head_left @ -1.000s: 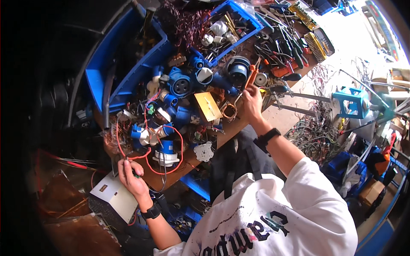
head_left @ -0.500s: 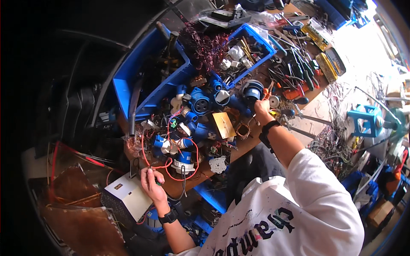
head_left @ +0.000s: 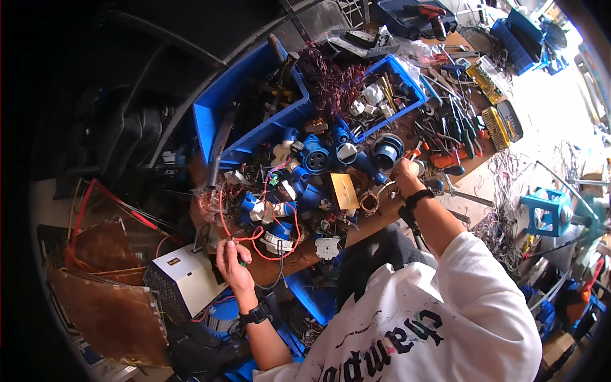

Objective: The person strips insulation from red and black wires using orange-handled pliers and then handles a small green circuit board and a yellow component on a cluttered workbench. The person repeatedly strips wire ends and places the pliers down between actions.

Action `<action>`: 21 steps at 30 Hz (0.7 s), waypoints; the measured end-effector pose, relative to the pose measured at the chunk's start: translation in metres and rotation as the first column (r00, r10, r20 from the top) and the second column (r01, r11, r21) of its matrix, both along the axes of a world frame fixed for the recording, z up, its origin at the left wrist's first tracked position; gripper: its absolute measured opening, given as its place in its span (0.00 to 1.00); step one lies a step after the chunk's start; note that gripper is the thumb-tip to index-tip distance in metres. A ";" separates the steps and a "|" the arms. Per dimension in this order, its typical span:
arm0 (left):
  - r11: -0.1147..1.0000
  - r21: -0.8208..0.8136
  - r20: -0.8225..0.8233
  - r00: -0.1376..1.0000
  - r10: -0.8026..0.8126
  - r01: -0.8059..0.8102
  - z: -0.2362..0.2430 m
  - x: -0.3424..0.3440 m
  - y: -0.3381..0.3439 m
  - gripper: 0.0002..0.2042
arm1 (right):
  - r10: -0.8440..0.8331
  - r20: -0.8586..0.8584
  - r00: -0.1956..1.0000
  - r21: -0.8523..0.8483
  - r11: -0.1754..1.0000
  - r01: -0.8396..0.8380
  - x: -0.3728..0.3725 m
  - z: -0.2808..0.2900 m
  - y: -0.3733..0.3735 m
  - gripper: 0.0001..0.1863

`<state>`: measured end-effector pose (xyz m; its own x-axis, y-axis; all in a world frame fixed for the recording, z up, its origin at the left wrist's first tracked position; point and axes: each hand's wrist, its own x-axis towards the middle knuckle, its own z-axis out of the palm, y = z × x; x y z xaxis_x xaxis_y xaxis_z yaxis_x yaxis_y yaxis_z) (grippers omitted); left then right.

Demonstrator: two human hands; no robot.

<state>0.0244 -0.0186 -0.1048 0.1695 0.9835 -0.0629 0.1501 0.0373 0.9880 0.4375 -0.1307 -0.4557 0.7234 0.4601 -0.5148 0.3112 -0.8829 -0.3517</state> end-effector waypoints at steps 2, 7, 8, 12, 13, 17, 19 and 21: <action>1.000 0.007 0.014 1.000 -0.023 0.023 0.006 0.003 0.001 0.09 | -0.620 -0.385 0.684 0.302 0.616 0.728 -0.002 0.003 0.005 0.15; 0.998 0.050 0.053 0.998 -0.046 0.044 0.012 0.001 -0.002 0.09 | -0.466 -0.587 0.663 0.482 0.456 0.748 -0.029 0.130 0.009 0.15; 0.996 0.058 0.067 0.996 -0.066 0.062 0.018 0.004 -0.001 0.09 | -0.428 -0.532 0.730 0.573 0.453 0.683 -0.030 0.134 0.009 0.12; 0.992 0.066 0.128 0.985 -0.112 0.104 0.030 0.003 -0.002 0.08 | -0.108 -0.635 0.765 0.659 0.442 0.609 -0.061 0.223 0.008 0.09; 0.993 0.056 0.125 0.986 -0.108 0.102 0.036 0.006 -0.004 0.08 | -0.033 -0.621 0.783 0.670 0.496 0.552 -0.066 0.242 0.006 0.09; 0.990 0.096 0.059 0.992 -0.113 0.107 0.054 0.021 -0.015 0.08 | 0.201 -0.695 0.690 0.675 0.514 0.529 -0.112 0.322 0.004 0.10; 0.990 0.025 0.198 0.970 -0.141 0.139 0.042 0.023 -0.014 0.08 | 0.314 -0.717 0.623 0.684 0.490 0.540 -0.133 0.338 0.005 0.10; 0.985 0.017 0.271 0.947 -0.172 0.174 0.034 0.026 -0.011 0.06 | 0.398 -0.657 0.640 0.740 0.504 0.446 -0.154 0.365 0.010 0.11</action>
